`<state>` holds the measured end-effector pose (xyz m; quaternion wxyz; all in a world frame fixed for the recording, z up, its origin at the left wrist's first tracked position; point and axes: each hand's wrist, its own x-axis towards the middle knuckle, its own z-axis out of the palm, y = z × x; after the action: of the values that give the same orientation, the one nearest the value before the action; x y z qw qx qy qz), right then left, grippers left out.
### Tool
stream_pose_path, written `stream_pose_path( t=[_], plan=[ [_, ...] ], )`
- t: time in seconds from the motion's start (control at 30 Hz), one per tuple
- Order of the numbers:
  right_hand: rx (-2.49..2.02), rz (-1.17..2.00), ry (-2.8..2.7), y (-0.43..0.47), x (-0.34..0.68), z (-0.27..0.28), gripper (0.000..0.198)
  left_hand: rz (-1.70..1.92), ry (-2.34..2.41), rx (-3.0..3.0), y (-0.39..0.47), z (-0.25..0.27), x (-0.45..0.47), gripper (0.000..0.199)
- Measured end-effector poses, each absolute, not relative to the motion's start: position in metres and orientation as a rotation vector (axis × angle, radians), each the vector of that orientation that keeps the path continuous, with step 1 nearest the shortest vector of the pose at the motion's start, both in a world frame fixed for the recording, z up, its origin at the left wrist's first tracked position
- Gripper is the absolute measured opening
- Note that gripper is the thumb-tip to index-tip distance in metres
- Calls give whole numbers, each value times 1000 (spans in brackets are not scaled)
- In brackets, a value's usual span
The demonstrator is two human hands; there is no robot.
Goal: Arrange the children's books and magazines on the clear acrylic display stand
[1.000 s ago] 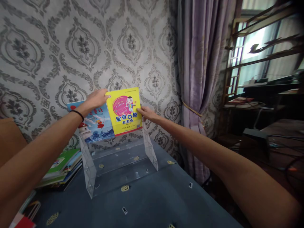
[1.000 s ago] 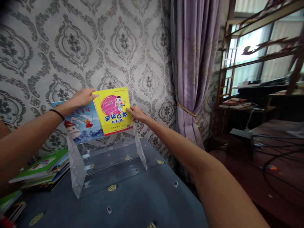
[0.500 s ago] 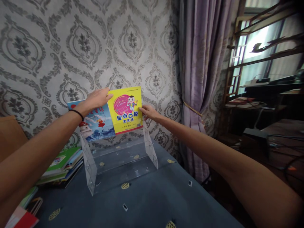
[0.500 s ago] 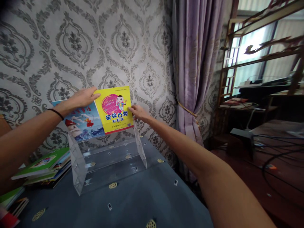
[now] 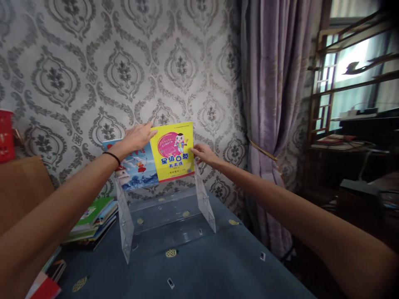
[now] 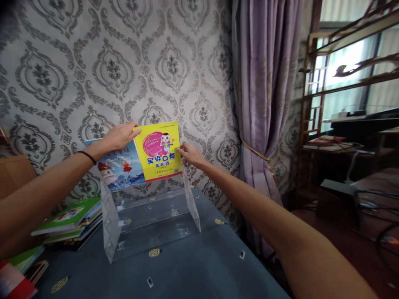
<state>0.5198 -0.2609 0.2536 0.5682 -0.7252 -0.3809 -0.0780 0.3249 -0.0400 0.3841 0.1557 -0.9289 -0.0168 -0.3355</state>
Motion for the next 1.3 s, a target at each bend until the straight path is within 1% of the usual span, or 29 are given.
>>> stream_pose_path(
  t=[0.17, 0.3, 0.47, 0.63, 0.7, 0.77, 0.9, 1.03, 1.13, 1.2, 1.3],
  plan=[
    [-1687, -215, -880, -263, 516, 255, 23, -960, -93, -2604, -45, 386, 317, 43],
    [-1659, -287, -848, -267, 515, 253, 23, -1054, -88, -2608, -42, 392, 308, 41],
    [-1583, -475, -729, -276, 511, 244, 28, -1336, -116, -2581, -23, 394, 284, 38],
    [-1507, -572, -721, -283, 479, 226, 35, -1624, -129, -2468, 4, 368, 246, 34],
    [-1506, -524, -801, -280, 455, 213, 37, -1684, -151, -2459, 13, 347, 229, 33],
    [-1541, -412, -904, -274, 427, 197, 38, -1722, -206, -2482, 21, 320, 214, 33],
    [-1653, -147, -1124, -251, 367, 153, 38, -1655, -288, -2656, 28, 242, 187, 30],
    [-1697, 154, -1364, -220, 313, 106, 32, -1389, -346, -2847, 24, 148, 157, 26],
    [-1665, 313, -1465, -198, 279, 78, 29, -1101, -476, -2915, 19, 91, 126, 25],
    [-1640, 402, -1498, -186, 261, 63, 28, -933, -586, -2881, 20, 67, 103, 26],
    [-1621, 542, -1508, -174, 241, 45, 30, -756, -742, -2772, 26, 51, 67, 31]
  ],
)
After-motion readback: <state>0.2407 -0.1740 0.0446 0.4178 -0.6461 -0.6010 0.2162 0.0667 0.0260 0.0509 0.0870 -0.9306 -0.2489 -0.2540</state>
